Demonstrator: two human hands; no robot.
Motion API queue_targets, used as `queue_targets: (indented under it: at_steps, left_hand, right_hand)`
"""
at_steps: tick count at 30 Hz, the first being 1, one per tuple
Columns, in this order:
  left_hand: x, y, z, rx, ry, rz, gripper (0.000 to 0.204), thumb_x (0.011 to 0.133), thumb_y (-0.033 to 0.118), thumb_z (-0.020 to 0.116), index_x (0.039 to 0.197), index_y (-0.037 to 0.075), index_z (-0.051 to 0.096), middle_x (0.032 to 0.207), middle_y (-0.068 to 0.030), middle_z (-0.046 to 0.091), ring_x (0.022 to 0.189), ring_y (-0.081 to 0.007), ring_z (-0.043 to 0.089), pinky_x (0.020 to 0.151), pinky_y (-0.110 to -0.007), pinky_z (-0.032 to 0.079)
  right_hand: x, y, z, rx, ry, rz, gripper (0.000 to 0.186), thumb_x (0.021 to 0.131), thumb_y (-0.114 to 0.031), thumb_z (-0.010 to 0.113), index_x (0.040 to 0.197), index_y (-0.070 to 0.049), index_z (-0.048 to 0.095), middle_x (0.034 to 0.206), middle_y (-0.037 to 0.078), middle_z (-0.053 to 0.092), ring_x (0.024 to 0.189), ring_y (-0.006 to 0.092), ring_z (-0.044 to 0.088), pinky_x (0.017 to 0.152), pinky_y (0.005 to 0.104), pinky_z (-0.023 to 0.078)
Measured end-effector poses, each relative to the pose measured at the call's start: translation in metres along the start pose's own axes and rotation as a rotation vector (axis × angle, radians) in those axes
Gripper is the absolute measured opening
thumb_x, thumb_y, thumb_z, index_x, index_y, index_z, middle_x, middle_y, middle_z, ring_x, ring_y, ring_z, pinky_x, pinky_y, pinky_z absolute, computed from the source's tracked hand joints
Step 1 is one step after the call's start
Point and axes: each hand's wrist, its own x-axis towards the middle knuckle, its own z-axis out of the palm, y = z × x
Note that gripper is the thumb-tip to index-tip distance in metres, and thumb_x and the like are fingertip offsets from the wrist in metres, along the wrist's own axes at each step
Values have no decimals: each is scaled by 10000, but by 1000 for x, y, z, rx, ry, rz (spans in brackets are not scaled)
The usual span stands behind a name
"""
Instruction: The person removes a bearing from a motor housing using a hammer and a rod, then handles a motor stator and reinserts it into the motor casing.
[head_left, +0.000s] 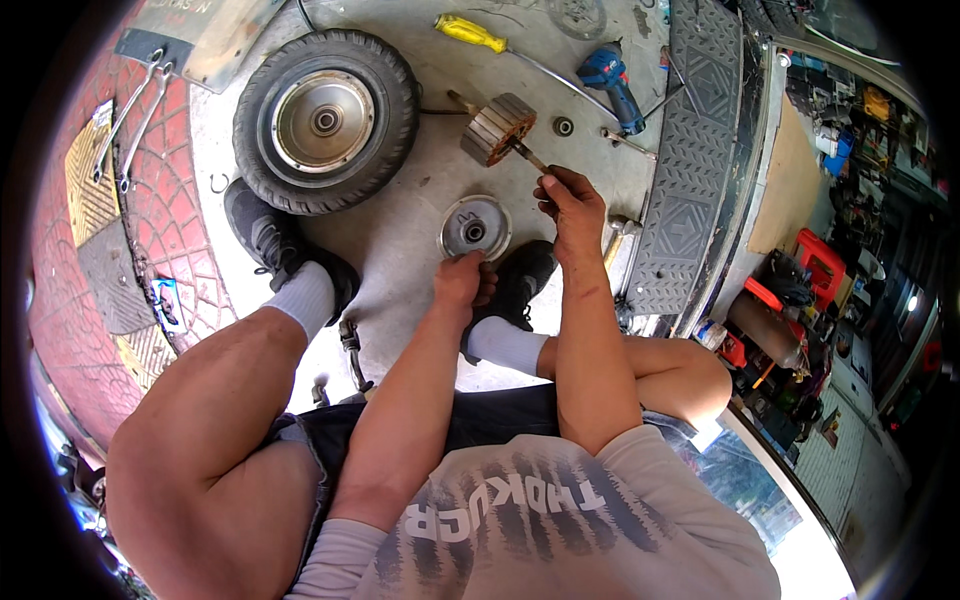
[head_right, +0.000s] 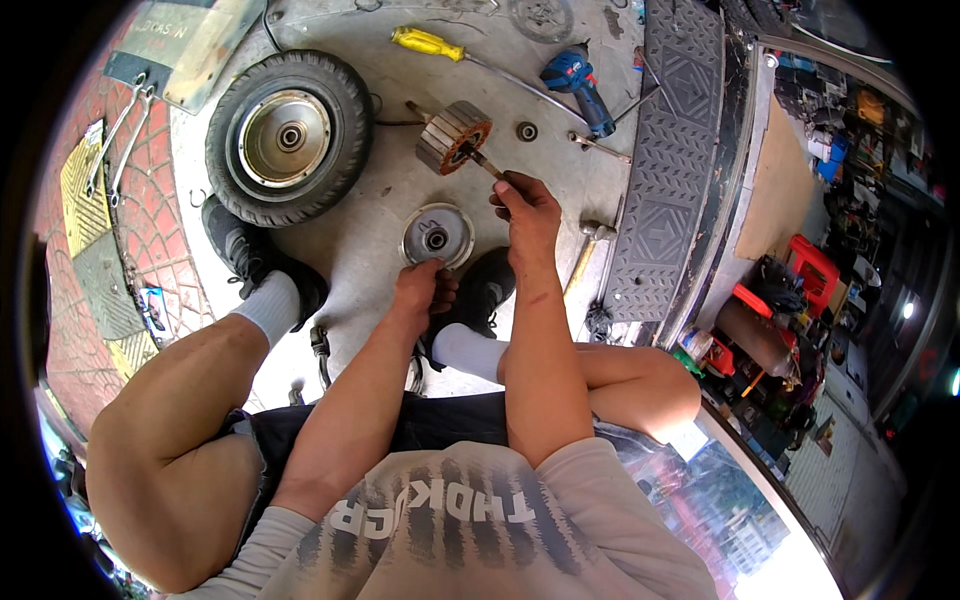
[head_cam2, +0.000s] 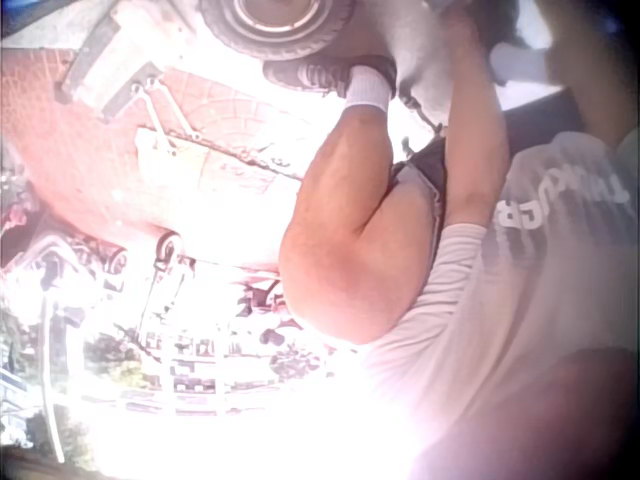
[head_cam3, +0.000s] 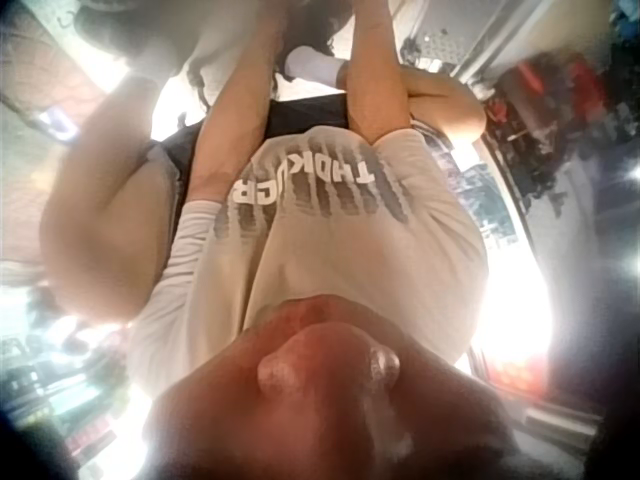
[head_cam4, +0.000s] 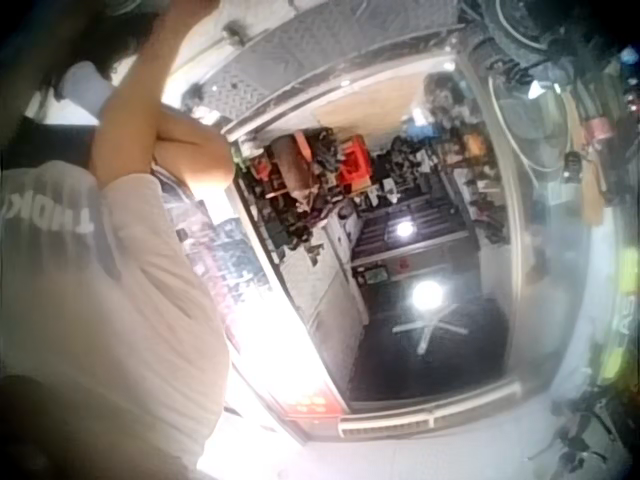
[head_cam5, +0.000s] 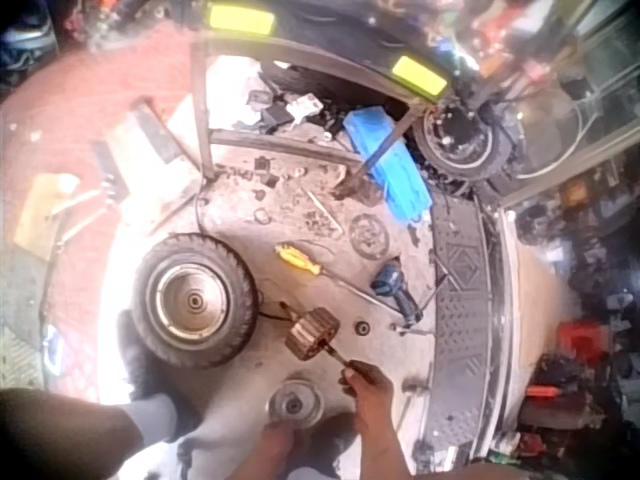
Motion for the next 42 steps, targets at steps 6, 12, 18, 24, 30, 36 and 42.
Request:
queue_targets:
  at_steps: [6,12,18,24,30,36,42]
  left_hand:
    - [-1,0,0,3,16,2,270,965,320,656,923,56,694,762,-84,718,580,-189,652,511,-350,517]
    - [2,-1,-2,-6,24,3,270,957,326,663,897,64,697,762,-78,718,588,-184,658,519,-349,524]
    - [2,2,-3,1,36,0,256,956,311,657,894,65,692,763,-79,717,588,-180,658,520,-348,528]
    - [1,3,-3,-6,41,3,254,957,303,650,896,60,685,771,-86,720,588,-181,656,515,-349,528]
    - [3,1,-2,8,58,5,265,955,304,652,902,49,702,772,-91,729,593,-185,670,516,-350,533]
    - [4,1,-3,5,53,7,275,953,310,654,903,45,709,774,-91,733,594,-188,675,519,-351,537]
    - [3,2,-3,7,59,-2,269,954,308,652,910,49,709,780,-85,733,607,-188,676,537,-357,542]
  right_hand:
    - [9,4,7,-258,50,-213,286,884,-134,836,1110,17,746,953,68,766,822,147,692,762,284,536]
    - [20,3,13,-500,79,-349,292,853,-134,848,1101,-12,754,919,80,778,822,150,707,792,300,556]
    - [19,0,21,-518,74,-315,311,861,-123,847,1126,4,745,955,86,777,858,148,706,819,292,555]
    - [19,-1,25,-553,78,-308,316,866,-121,849,1129,16,740,970,85,771,867,140,696,824,285,551]
    - [24,6,24,-535,112,-378,292,834,-129,852,1084,-19,749,892,95,774,793,169,715,768,317,563]
    - [21,5,19,-548,126,-381,282,835,-131,848,1060,-6,733,896,99,773,803,173,717,782,318,564]
    - [20,7,13,-512,113,-357,277,838,-133,843,1041,7,719,895,92,771,808,168,717,779,314,565]
